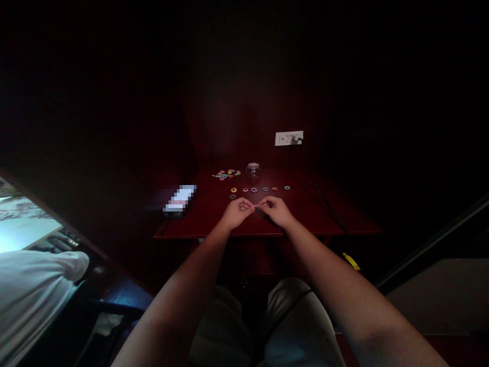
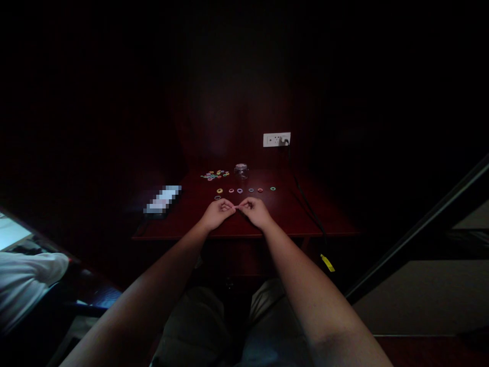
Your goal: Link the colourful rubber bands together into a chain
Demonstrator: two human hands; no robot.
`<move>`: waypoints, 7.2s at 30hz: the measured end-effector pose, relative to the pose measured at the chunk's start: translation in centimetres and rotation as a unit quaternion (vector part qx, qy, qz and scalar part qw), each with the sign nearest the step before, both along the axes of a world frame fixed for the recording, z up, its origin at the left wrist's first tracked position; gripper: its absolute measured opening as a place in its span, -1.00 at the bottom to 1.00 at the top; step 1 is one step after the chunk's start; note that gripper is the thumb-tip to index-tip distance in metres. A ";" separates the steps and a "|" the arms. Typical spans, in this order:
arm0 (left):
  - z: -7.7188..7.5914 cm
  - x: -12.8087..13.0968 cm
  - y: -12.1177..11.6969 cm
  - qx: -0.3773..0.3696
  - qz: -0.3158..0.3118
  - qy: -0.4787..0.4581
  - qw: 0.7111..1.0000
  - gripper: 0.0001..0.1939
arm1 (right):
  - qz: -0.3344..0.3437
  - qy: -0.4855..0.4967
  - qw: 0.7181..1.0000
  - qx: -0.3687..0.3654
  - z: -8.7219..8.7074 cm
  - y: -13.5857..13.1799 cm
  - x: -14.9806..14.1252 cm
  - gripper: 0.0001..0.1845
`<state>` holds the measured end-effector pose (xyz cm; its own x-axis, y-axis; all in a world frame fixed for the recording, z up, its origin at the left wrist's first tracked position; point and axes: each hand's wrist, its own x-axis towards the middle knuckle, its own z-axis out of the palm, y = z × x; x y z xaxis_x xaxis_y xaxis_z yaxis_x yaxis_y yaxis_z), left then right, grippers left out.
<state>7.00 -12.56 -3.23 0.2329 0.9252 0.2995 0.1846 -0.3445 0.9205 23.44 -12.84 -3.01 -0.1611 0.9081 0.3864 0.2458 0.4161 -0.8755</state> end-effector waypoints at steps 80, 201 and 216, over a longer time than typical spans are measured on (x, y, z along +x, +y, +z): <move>0.2 0.3 -0.2 -0.004 -0.025 0.003 1.000 -0.82 | 0.036 -0.036 0.999 0.003 -0.3 0.2 0.1 -0.84; 2.0 -1.7 1.1 -0.347 -0.307 -0.205 0.862 -0.75 | 0.315 0.190 0.896 -0.249 0.8 2.3 -1.5 -0.74; 1.6 -1.5 1.0 -0.333 -0.226 -0.196 0.894 -0.84 | 0.314 0.265 0.879 -0.241 0.4 2.3 -0.9 -0.75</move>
